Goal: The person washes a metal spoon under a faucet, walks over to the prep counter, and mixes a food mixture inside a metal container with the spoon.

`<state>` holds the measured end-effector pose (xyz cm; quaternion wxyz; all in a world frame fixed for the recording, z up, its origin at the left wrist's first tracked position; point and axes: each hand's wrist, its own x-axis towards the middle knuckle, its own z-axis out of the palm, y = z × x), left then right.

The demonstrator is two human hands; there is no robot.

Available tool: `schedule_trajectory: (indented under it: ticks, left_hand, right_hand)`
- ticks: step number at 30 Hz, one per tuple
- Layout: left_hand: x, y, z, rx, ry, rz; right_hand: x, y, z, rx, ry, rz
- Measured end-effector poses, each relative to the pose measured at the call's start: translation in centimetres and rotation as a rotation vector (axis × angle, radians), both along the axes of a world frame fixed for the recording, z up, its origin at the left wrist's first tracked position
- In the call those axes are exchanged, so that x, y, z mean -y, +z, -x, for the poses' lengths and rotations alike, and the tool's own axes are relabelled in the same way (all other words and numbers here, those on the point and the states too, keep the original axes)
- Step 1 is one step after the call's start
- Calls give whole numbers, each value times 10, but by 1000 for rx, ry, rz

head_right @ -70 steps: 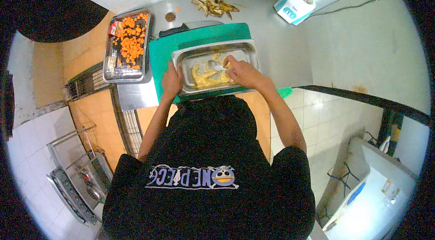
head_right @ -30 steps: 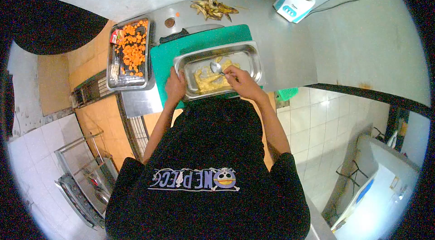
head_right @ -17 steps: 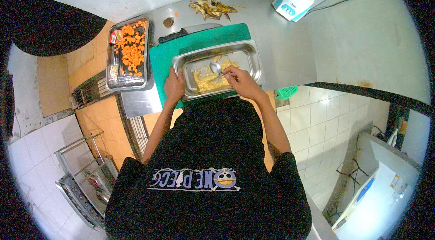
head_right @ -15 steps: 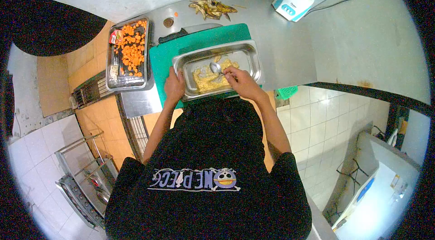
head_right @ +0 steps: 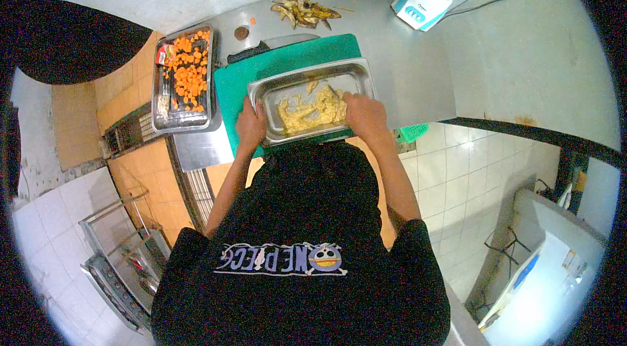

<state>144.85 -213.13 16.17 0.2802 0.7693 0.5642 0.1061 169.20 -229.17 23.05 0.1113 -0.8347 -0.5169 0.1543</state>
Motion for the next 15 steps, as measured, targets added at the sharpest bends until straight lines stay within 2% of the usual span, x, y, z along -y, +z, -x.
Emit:
schedule_trajectory:
  ticks: [2,3,5,8,11,12,15]
  left_hand:
    - [0,-3,-1,11,-6,-8]
    - [-1,-4,-2,6,-5,-11]
    - [-1,-6,1,-1,-6,-18]
    - [-2,-7,2,-7,-23,-59]
    - [-2,2,0,24,-11,3]
    - [0,4,-1,-8,2,1]
    - [0,7,-2,-34,10,-3]
  right_hand:
    - [-1,-10,10,82,129,142]
    - [-4,-14,17,84,124,141]
    - [-13,-20,34,-11,318,115]
    - [-36,-4,48,11,445,246]
    - [-48,14,42,-20,297,118]
    - [-50,20,39,14,267,147]
    - [-53,4,28,95,176,141]
